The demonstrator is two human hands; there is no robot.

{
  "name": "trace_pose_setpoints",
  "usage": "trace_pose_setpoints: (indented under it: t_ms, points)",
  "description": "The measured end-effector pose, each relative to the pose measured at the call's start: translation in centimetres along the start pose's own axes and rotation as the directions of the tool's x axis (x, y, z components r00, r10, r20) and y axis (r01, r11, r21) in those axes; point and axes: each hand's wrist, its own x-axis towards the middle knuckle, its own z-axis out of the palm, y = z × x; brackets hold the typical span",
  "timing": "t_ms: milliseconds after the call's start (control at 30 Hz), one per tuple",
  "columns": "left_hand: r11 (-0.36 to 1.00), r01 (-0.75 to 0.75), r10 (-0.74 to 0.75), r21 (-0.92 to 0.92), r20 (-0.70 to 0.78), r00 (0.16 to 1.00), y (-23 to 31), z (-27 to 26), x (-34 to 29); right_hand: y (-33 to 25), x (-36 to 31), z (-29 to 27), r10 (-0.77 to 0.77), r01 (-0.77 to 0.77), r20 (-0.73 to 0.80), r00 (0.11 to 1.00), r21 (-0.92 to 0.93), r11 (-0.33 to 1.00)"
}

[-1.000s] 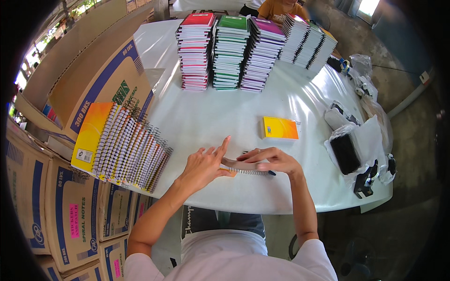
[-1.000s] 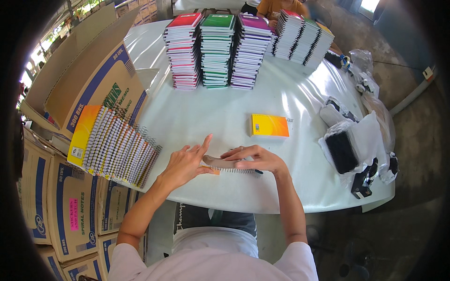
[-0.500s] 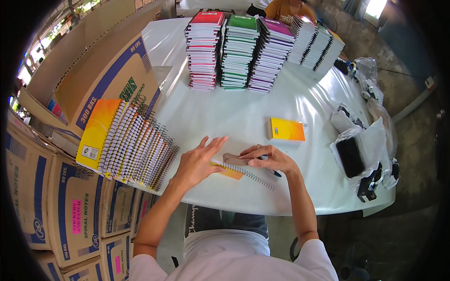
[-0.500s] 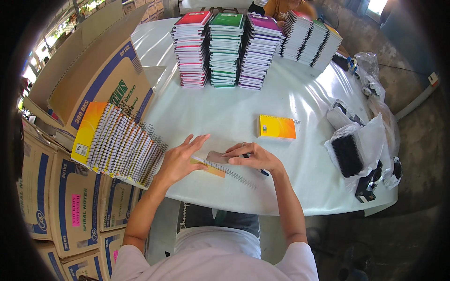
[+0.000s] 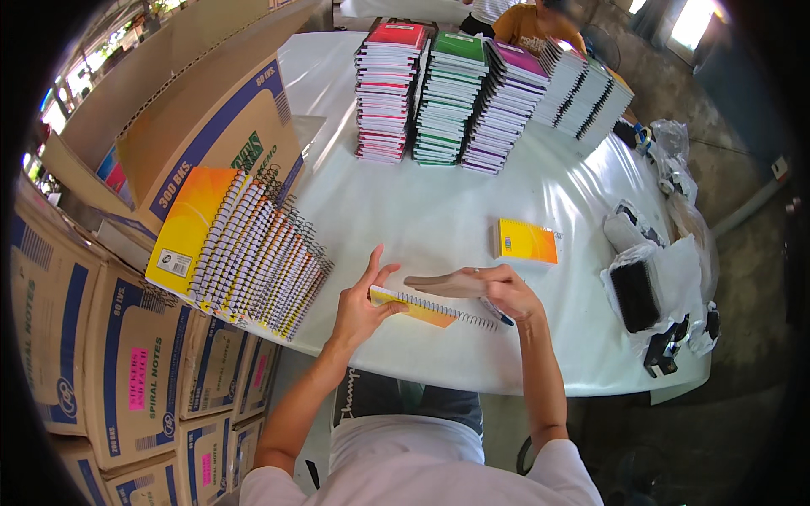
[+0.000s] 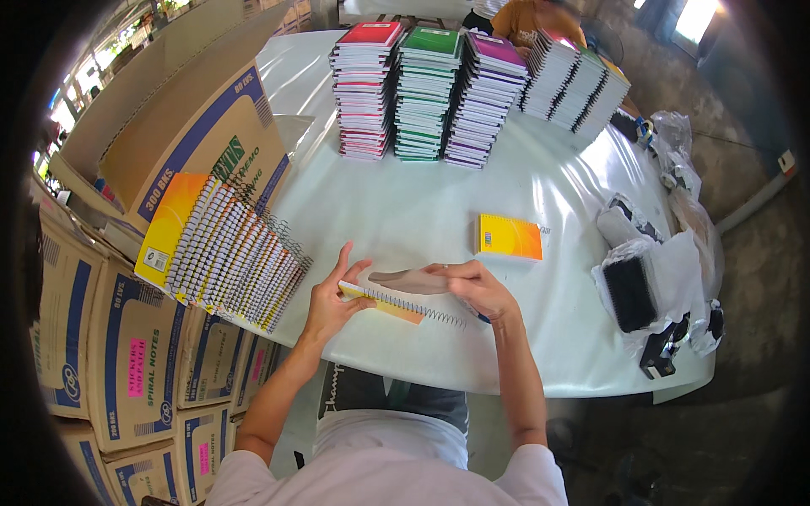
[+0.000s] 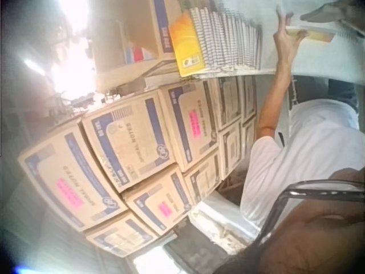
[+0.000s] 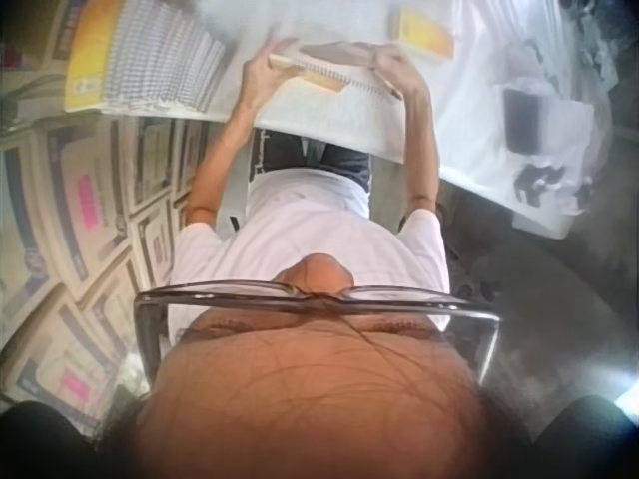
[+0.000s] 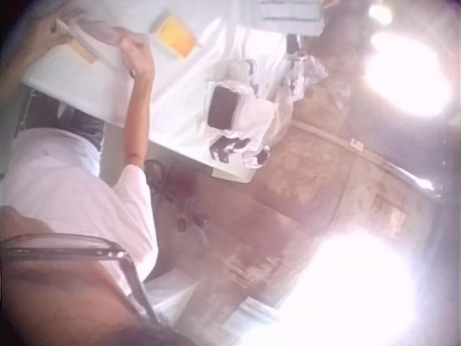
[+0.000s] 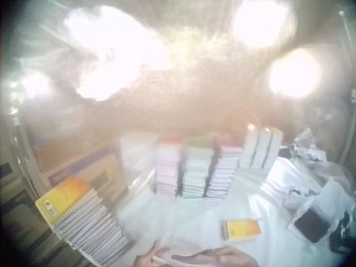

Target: The person trims excess spiral wire from notebooks using pliers and stacks them into a pile.

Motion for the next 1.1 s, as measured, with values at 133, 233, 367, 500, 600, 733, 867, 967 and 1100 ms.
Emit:
trace_pose_setpoints:
  t_ms: [133,233,367,500,600,733,867,967,1100]
  points:
    - [0.995,-0.095,0.095,0.042,-0.015,0.995,-0.4,0.1,-0.3,-2.2,1.1,2.9,0.089,-0.071,0.046,0.995,-0.308,0.949]
    - [0.997,-0.051,0.05,-0.063,-0.019,0.999,-0.9,0.2,-0.3,-1.3,1.3,1.7,0.045,-0.032,0.06,0.997,-0.194,0.98]
    - [0.995,0.016,-0.016,-0.101,0.001,1.0,-0.2,-0.1,-0.3,-2.6,2.2,3.9,0.145,-0.136,0.009,0.989,-0.285,0.949]
    - [0.994,0.049,-0.049,-0.101,-0.001,0.999,-1.3,0.0,-0.2,-2.8,2.5,5.1,0.089,-0.054,0.068,0.994,-0.408,0.912]
    - [0.988,0.076,-0.068,-0.134,0.065,0.996,-1.2,-0.5,0.0,-3.1,2.1,5.0,0.116,-0.161,-0.113,0.987,-0.595,0.788]
    - [0.987,0.002,0.025,-0.162,0.16,0.987,0.1,-1.8,0.2,-5.0,-2.7,3.2,-0.07,-0.114,-0.25,0.966,-0.651,0.75]
    - [0.982,-0.042,0.112,-0.183,0.391,0.914,-1.2,-2.8,1.0,-5.1,-10.8,-1.3,-0.316,-0.337,-0.537,0.782,-0.791,0.511]
    - [0.981,-0.035,0.115,-0.193,0.421,0.9,-1.5,-2.7,1.2,-3.0,-14.9,-3.8,-0.309,-0.542,-0.607,0.732,-0.794,0.275]
    - [0.983,0.006,0.07,-0.182,0.411,0.909,-1.4,-2.5,0.9,-1.4,-12.9,-0.3,-0.569,-0.546,-0.436,0.697,-0.838,-0.027]
